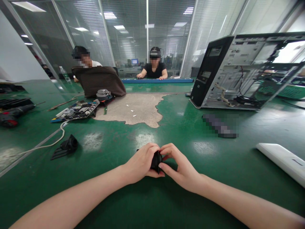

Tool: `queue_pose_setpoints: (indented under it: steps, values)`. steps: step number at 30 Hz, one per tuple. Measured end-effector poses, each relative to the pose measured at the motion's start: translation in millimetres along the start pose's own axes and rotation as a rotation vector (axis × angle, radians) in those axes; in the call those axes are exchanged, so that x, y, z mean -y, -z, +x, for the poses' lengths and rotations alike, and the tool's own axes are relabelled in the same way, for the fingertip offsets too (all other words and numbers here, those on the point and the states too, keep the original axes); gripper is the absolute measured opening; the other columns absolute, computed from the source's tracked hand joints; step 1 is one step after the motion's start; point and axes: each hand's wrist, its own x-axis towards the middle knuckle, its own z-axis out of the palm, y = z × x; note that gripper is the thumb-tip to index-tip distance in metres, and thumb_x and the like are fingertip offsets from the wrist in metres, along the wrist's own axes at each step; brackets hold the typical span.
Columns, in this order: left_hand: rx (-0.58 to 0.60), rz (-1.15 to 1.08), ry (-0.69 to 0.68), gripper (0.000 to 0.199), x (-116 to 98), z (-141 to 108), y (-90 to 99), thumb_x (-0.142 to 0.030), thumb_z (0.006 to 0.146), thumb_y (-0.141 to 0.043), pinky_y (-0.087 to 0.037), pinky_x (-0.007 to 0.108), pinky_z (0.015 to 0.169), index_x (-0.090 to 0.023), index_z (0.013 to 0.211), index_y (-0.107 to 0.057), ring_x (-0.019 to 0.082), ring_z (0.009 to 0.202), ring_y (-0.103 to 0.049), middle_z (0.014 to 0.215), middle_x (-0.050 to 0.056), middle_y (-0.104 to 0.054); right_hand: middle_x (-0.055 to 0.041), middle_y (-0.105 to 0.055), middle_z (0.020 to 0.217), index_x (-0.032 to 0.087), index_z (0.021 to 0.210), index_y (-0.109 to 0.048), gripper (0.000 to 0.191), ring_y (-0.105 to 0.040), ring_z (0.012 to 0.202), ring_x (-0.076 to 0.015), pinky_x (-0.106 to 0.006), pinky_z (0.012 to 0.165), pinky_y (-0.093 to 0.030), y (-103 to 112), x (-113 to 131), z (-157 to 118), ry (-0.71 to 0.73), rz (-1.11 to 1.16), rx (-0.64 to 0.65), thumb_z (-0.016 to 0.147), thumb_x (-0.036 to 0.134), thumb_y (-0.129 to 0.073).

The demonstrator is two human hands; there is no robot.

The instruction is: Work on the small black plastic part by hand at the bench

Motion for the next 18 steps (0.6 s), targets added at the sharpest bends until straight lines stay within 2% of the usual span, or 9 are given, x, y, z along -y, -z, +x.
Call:
queue_pose_setpoints:
  steps: [3,8,10,14,18]
  values:
    - [-0.005,0.01,-0.013,0.068,0.9,-0.7,-1.1,-0.036,0.063,-0.071,-0.046,0.042,0.083,-0.019,0.115,-0.031,0.024,0.098,-0.05,0.107,0.01,-0.047,-0.0056,-0.048,0.1,0.02,0.104,-0.043,0.029,-0.05,0.093,-0.0177,-0.033,0.078,-0.049,-2.5,-2.2,0.9,-0.036,0.032,-0.004,0.078,0.011,-0.053]
    - [-0.008,-0.002,0.007,0.067,-0.3,-0.8,0.8,-0.034,0.063,-0.071,-0.046,0.043,0.082,-0.019,0.114,-0.031,0.024,0.097,-0.051,0.107,0.01,-0.047,-0.0049,-0.052,0.092,0.019,0.104,-0.042,0.02,-0.056,0.081,-0.0164,-0.035,0.074,-0.05,-1.2,1.3,-0.4,-0.115,-0.012,0.113,0.084,0.016,-0.047]
    - [0.009,0.007,0.006,0.067,-1.2,-0.6,2.1,-0.031,0.062,-0.072,-0.046,0.044,0.083,-0.019,0.114,-0.031,0.025,0.098,-0.051,0.107,0.01,-0.047,-0.0067,-0.051,0.096,0.019,0.104,-0.043,0.022,-0.056,0.081,-0.0172,-0.035,0.074,-0.05,0.7,3.8,-1.5,-0.071,-0.072,0.132,0.083,0.017,-0.048]
    - [0.021,0.008,-0.006,0.066,-2.4,-0.1,3.0,-0.029,0.063,-0.072,-0.045,0.044,0.084,-0.019,0.115,-0.031,0.025,0.098,-0.051,0.108,0.011,-0.047,-0.0103,-0.045,0.108,0.02,0.102,-0.047,0.023,-0.051,0.096,-0.0209,-0.037,0.08,-0.047,4.2,5.9,-2.8,0.106,-0.157,0.1,0.08,0.016,-0.052]
    - [-0.004,0.001,-0.009,0.068,-1.7,0.5,1.4,-0.034,0.063,-0.072,-0.046,0.043,0.084,-0.019,0.115,-0.031,0.024,0.098,-0.051,0.107,0.01,-0.047,-0.0075,-0.048,0.102,0.021,0.097,-0.048,0.016,-0.052,0.093,-0.0184,-0.035,0.08,-0.047,3.1,2.0,-1.2,0.075,-0.086,0.042,0.082,0.014,-0.049]
